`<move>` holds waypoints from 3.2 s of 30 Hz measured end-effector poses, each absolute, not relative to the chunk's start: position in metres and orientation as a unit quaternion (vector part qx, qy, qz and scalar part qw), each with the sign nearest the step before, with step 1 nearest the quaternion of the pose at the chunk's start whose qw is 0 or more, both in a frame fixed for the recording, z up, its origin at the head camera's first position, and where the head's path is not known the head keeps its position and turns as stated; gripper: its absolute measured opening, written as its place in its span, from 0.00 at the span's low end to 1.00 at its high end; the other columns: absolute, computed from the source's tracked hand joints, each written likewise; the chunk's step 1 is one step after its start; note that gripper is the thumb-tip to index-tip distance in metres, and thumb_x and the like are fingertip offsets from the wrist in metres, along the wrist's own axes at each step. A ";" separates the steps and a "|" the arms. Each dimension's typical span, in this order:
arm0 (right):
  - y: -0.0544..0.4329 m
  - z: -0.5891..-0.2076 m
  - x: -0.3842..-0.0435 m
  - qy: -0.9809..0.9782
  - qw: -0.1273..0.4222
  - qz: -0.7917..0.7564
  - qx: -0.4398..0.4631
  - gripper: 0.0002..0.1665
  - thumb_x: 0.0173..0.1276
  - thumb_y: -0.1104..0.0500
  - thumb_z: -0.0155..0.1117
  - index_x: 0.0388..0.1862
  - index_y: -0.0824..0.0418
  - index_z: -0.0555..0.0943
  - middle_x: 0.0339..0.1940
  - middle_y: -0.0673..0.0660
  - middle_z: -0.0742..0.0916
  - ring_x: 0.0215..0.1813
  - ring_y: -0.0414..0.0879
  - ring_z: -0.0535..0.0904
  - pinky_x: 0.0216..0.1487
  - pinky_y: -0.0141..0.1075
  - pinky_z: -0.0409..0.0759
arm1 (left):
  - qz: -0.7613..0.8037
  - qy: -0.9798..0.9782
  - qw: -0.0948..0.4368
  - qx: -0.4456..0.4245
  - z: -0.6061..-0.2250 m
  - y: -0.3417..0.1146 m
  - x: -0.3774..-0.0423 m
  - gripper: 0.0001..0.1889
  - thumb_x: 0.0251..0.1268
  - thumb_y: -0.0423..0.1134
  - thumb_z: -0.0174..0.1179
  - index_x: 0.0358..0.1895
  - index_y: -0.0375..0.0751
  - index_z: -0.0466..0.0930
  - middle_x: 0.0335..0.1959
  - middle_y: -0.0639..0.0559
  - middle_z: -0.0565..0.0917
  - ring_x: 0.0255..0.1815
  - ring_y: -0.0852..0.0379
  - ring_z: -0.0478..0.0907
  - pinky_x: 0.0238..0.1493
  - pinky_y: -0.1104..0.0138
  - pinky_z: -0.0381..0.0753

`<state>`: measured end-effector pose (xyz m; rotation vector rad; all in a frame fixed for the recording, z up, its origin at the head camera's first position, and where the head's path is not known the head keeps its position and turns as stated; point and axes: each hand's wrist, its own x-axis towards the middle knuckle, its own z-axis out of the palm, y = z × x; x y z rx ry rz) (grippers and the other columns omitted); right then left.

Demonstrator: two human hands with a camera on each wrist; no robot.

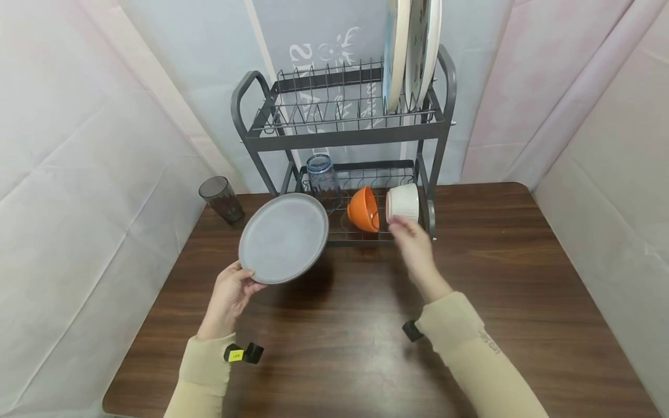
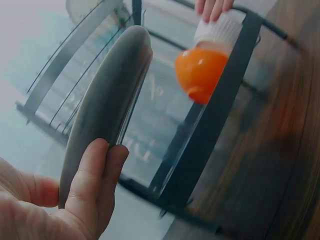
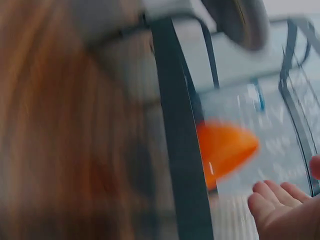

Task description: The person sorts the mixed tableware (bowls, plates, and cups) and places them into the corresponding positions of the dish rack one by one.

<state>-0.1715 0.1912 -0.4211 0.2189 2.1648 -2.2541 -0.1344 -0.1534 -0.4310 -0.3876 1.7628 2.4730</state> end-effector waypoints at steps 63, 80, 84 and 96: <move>0.163 -0.370 -0.099 0.596 -0.014 -0.799 0.077 0.21 0.63 0.75 0.47 0.51 0.57 0.64 0.29 0.44 0.84 0.24 0.39 0.83 0.19 0.33 0.80 | 0.502 0.854 -0.123 -0.059 -0.469 -0.106 -0.296 0.22 0.74 0.44 0.40 0.66 0.38 0.58 0.49 0.36 0.78 0.40 0.47 0.75 0.42 0.55 0.74; 0.190 -0.336 -0.122 0.567 -0.041 -0.822 -0.017 0.20 0.65 0.75 0.49 0.51 0.57 0.65 0.33 0.47 0.86 0.27 0.41 0.85 0.20 0.34 0.80 | 0.488 0.855 -0.164 -0.067 -0.486 -0.077 -0.296 0.20 0.74 0.45 0.40 0.64 0.43 0.62 0.41 0.40 0.82 0.32 0.48 0.77 0.33 0.57 0.75; 0.194 -0.324 -0.128 0.549 -0.029 -0.835 -0.035 0.20 0.65 0.75 0.49 0.51 0.60 0.64 0.33 0.50 0.87 0.28 0.44 0.86 0.20 0.35 0.81 | 0.490 0.852 -0.171 -0.067 -0.484 -0.073 -0.296 0.20 0.74 0.45 0.40 0.64 0.42 0.63 0.41 0.40 0.82 0.32 0.49 0.77 0.33 0.57 0.75; 0.211 -0.273 -0.152 0.521 0.031 -0.853 -0.023 0.21 0.63 0.78 0.47 0.53 0.64 0.62 0.29 0.58 0.86 0.26 0.51 0.86 0.22 0.38 0.81 | 0.488 0.853 -0.173 -0.066 -0.480 -0.067 -0.293 0.20 0.74 0.45 0.40 0.64 0.41 0.63 0.43 0.38 0.82 0.35 0.46 0.79 0.35 0.54 0.76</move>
